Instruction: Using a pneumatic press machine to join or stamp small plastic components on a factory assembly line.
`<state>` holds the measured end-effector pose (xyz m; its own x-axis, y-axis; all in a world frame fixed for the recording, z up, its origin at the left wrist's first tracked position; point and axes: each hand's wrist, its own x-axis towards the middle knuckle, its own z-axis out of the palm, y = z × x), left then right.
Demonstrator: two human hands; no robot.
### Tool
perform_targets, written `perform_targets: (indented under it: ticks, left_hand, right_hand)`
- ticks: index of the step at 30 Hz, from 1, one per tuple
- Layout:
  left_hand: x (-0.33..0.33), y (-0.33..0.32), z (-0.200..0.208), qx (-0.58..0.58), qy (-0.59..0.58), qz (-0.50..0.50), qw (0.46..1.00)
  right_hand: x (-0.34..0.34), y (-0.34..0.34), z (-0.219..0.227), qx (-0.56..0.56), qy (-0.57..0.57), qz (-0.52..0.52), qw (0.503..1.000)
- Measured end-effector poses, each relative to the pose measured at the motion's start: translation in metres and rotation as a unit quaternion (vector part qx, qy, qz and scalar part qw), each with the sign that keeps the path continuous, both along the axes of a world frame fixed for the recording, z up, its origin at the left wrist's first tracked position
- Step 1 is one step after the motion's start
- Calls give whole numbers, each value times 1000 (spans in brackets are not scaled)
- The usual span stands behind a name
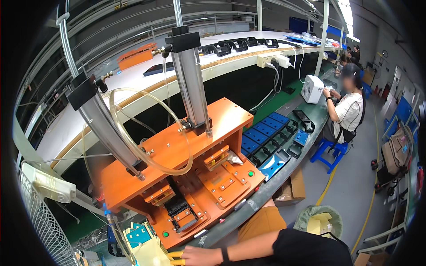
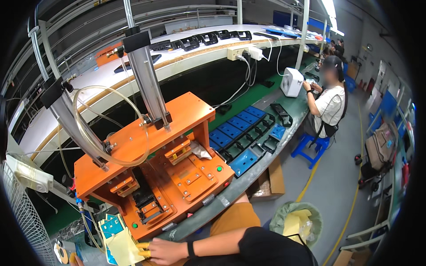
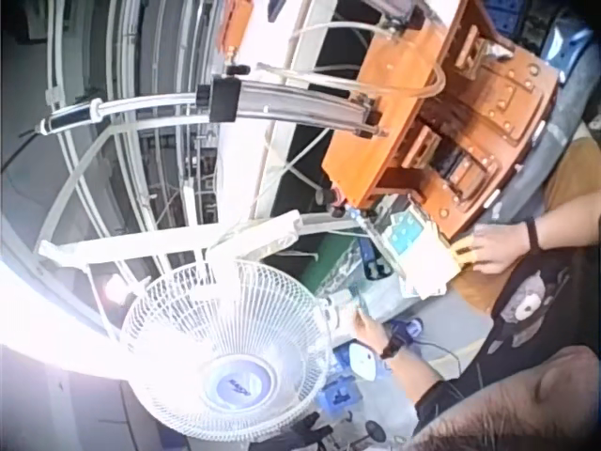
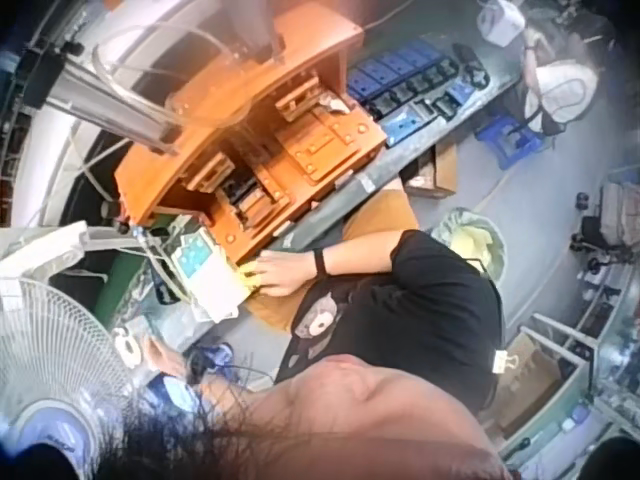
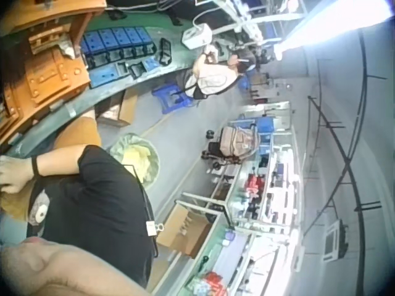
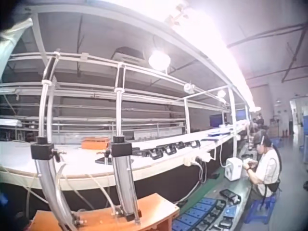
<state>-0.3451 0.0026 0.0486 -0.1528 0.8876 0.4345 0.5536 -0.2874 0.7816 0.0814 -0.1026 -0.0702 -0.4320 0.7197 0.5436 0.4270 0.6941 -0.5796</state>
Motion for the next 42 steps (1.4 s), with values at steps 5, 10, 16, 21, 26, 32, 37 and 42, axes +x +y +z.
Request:
perform_targets:
  ticks: [5,10,16,21,26,32,37,42]
  left_hand:
    - [45,-113,20,-146,-53,-17,988]
    - [115,-144,6,-237,-168,-223,930]
    - [221,-97,-6,-284,-249,-357,855]
    - [296,12,8,-93,-45,-375,921]
    - [349,84,11,-19,176,-331,927]
    - [381,164,-33,31,319,-292,901]
    - [383,190,-46,88,468,-258,841]
    - [381,165,-20,73,438,-306,842]
  right_hand:
    - [88,-2,105,138,40,-231,962]
    - [137,22,120,88,-92,-295,947]
    - [146,34,141,127,-92,-169,973]
    - [189,-18,200,70,24,-131,989]
    - [237,-118,194,-7,154,-235,960]
    - [222,-190,100,-161,488,-263,817]
    - [191,-193,56,-189,631,-182,730]
    - [181,-184,46,-223,659,-122,708]
